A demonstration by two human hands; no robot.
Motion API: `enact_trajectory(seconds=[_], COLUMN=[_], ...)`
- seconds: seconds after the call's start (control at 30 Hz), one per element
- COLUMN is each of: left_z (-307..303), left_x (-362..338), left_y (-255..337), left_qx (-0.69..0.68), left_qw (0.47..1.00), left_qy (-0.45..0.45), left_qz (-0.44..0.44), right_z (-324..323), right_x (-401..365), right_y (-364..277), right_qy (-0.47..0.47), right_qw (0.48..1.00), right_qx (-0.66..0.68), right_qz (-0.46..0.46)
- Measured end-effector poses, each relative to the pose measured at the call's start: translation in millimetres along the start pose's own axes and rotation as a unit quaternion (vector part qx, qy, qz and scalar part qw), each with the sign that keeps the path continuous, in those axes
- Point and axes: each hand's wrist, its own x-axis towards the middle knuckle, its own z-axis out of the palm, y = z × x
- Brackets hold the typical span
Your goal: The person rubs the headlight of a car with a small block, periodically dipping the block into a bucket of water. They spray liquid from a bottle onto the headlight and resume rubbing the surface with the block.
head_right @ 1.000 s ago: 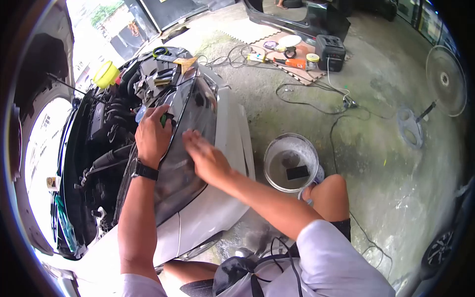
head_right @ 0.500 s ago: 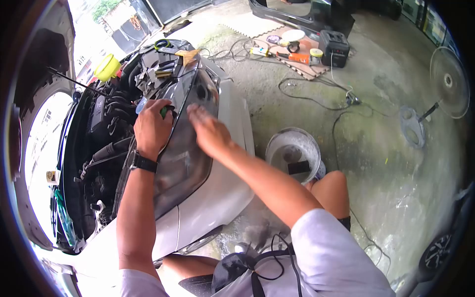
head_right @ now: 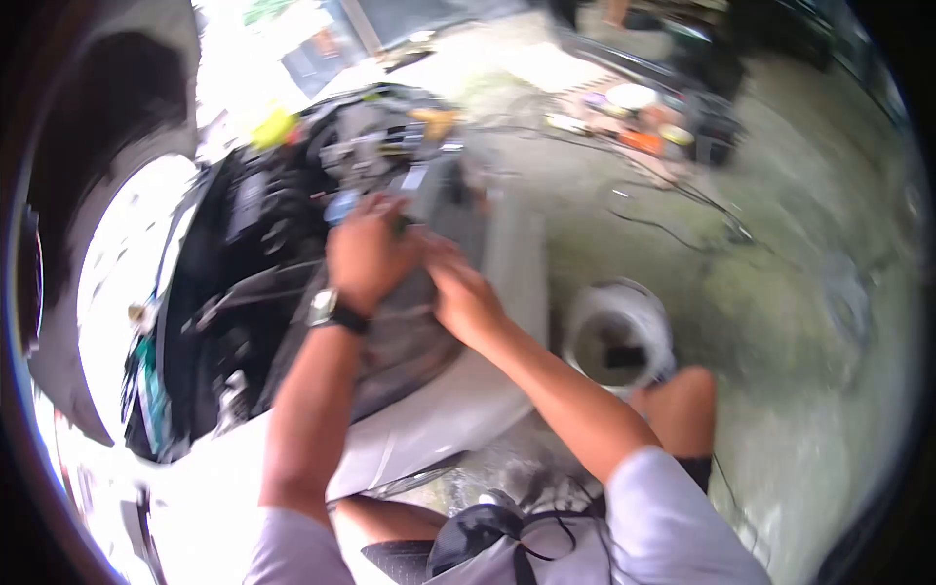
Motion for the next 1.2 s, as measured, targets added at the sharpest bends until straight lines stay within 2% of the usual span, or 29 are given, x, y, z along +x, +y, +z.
enact_trajectory(seconds=[0.03, 0.07, 0.13, 0.2, 0.27, 0.33, 0.37, 0.43, 0.47, 0.5, 0.57, 0.6, 0.63, 0.67, 0.7, 0.73, 0.77, 0.8, 0.83, 0.87, 0.9, 0.97, 1.03, 1.1, 1.13, 1.2], left_z=[-0.8, -1.3, -8.0, -2.2, 3.7, -5.1, -9.8, -18.7, -32.8, -55.6, -110.3, -146.7, -175.1, -192.8, -218.8, -239.2, -266.2, -289.3, -301.3, -325.5, -333.1, -347.6, -352.7, -356.4, -355.6, -349.0], left_x=[-2.0, -4.7, -6.8, -4.2, -2.8, -5.0, -7.0, -7.7, -9.7, -17.8, -45.0, -66.2, -86.9, -112.4, -141.6, -175.6, -205.9, -232.3, -266.7, -263.2, -307.1, -309.2, -312.9, -314.0, -323.8, -332.3], left_y=[0.8, 1.3, 5.2, 0.1, -4.9, -2.5, -3.2, -6.8, -14.4, -25.4, -58.9, -77.2, -108.8, -145.4, -186.8, -225.9, -260.4, -283.1, -332.3, -289.8, -359.7, -344.2, -333.1, -327.8, -338.8, -369.7], left_qx=[0.026, 0.06, 0.011, 0.004, -0.009, 0.011, 0.011, -0.023, -0.019, -0.017, -0.008, 0.012, 0.054, 0.18, 0.206, 0.266, 0.313, 0.339, 0.398, 0.345, 0.323, 0.265, 0.241, 0.149, 0.151, 0.096], left_qw=[1.0, 0.998, 0.995, 1.0, 1.0, 0.999, 1.0, 0.995, 0.994, 0.992, 0.979, 0.969, 0.968, 0.938, 0.927, 0.891, 0.851, 0.821, 0.785, 0.768, 0.805, 0.823, 0.832, 0.837, 0.841, 0.863], left_qy=[-0.01, -0.034, -0.093, -0.03, -0.006, -0.021, -0.007, 0.091, 0.111, 0.125, 0.198, 0.236, 0.215, 0.25, 0.243, 0.243, 0.173, 0.135, 0.096, 0.035, 0.028, -0.023, -0.047, -0.097, -0.098, 0.003], left_qz=[-0.001, -0.005, -0.038, -0.005, 0.023, 0.025, 0.023, 0.04, 0.018, -0.002, -0.051, -0.072, -0.119, -0.158, -0.197, -0.275, -0.384, -0.439, -0.465, -0.539, -0.497, -0.502, -0.498, -0.517, -0.509, -0.496], right_z=[-8.2, -14.1, -49.7, -83.1, -119.0, -145.9, -162.6, -187.9, -196.5, -204.5, -216.3, -217.7, -219.7, -223.1, -222.5, -220.8, -217.8, -211.7, -208.4, -207.9, -202.8, -198.7, -189.5, -183.0, -181.3, -180.4], right_x=[-19.2, -38.8, -48.6, -61.6, -87.7, -126.7, -146.1, -183.6, -201.3, -222.0, -256.5, -262.9, -272.1, -287.4, -298.9, -302.9, -304.4, -300.2, -289.4, -281.4, -273.1, -260.1, -253.6, -249.7, -246.6, -246.7], right_y=[-28.8, -30.1, -44.0, -42.7, -20.8, 5.1, 13.6, 21.7, 24.9, 28.5, 34.9, 37.4, 41.4, 44.4, 50.2, 57.7, 66.3, 68.3, 59.5, 54.2, 48.9, 41.4, 40.3, 30.4, 23.1, 14.3], right_qy=[-0.025, -0.072, -0.112, -0.079, -0.024, 0.048, 0.072, 0.126, 0.156, 0.161, 0.215, 0.225, 0.213, 0.211, 0.218, 0.229, 0.21, 0.236, 0.239, 0.216, 0.229, 0.183, 0.18, 0.173, 0.159, 0.154], right_qw=[0.999, 0.996, 0.99, 0.984, 0.972, 0.878, 0.851, 0.8, 0.777, 0.78, 0.706, 0.706, 0.7, 0.693, 0.702, 0.71, 0.728, 0.71, 0.705, 0.711, 0.705, 0.722, 0.729, 0.738, 0.743, 0.746], right_qx=[-0.01, -0.011, 0.041, 0.062, 0.114, 0.296, 0.332, 0.384, 0.398, 0.396, 0.447, 0.445, 0.461, 0.474, 0.468, 0.46, 0.446, 0.447, 0.434, 0.442, 0.414, 0.405, 0.388, 0.373, 0.374, 0.376], right_qz=[0.03, 0.041, 0.075, 0.149, 0.203, 0.374, 0.399, 0.443, 0.462, 0.457, 0.505, 0.503, 0.502, 0.5, 0.49, 0.481, 0.477, 0.49, 0.508, 0.503, 0.529, 0.53, 0.534, 0.535, 0.533, 0.527])
